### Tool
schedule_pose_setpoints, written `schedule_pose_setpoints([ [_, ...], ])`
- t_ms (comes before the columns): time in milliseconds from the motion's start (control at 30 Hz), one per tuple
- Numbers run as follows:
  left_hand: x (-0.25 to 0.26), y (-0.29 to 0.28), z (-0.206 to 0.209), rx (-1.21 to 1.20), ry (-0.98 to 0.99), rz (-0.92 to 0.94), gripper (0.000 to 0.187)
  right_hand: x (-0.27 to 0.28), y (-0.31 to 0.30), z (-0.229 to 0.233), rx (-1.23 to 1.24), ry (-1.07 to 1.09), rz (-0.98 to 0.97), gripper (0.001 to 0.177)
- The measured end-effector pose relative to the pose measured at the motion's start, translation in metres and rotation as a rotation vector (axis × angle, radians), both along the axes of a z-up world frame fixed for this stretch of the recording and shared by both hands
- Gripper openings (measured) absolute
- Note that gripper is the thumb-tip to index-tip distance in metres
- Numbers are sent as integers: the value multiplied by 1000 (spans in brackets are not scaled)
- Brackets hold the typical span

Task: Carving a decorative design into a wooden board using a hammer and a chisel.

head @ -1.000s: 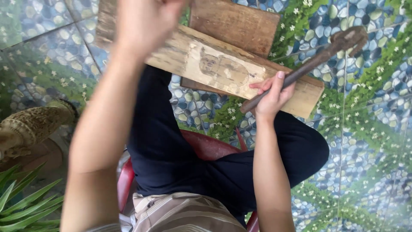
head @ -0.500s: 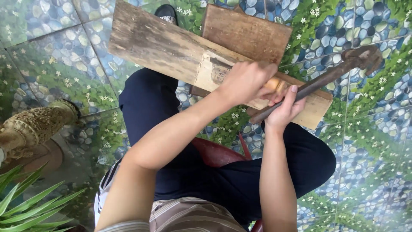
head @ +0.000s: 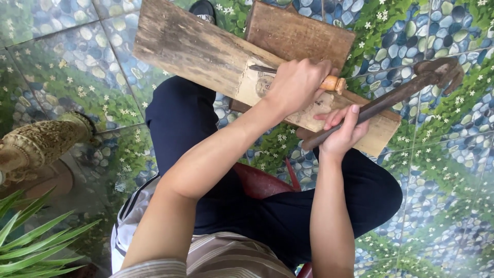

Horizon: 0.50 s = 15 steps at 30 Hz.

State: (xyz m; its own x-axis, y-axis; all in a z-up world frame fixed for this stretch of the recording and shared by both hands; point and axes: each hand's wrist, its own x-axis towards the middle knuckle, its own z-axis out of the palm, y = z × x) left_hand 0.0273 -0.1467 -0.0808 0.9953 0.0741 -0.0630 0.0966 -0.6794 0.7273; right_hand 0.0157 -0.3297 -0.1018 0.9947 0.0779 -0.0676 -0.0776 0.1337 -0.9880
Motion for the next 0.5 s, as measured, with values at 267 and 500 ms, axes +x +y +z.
schedule_pose_setpoints([
  [267, 4, -8, -16, 34, 27, 1, 26, -79, -18, 120, 982, 310, 439, 32],
  [500, -1, -8, -9, 120, -124, 25, 29, -86, -31, 143, 1215, 607, 524, 35],
])
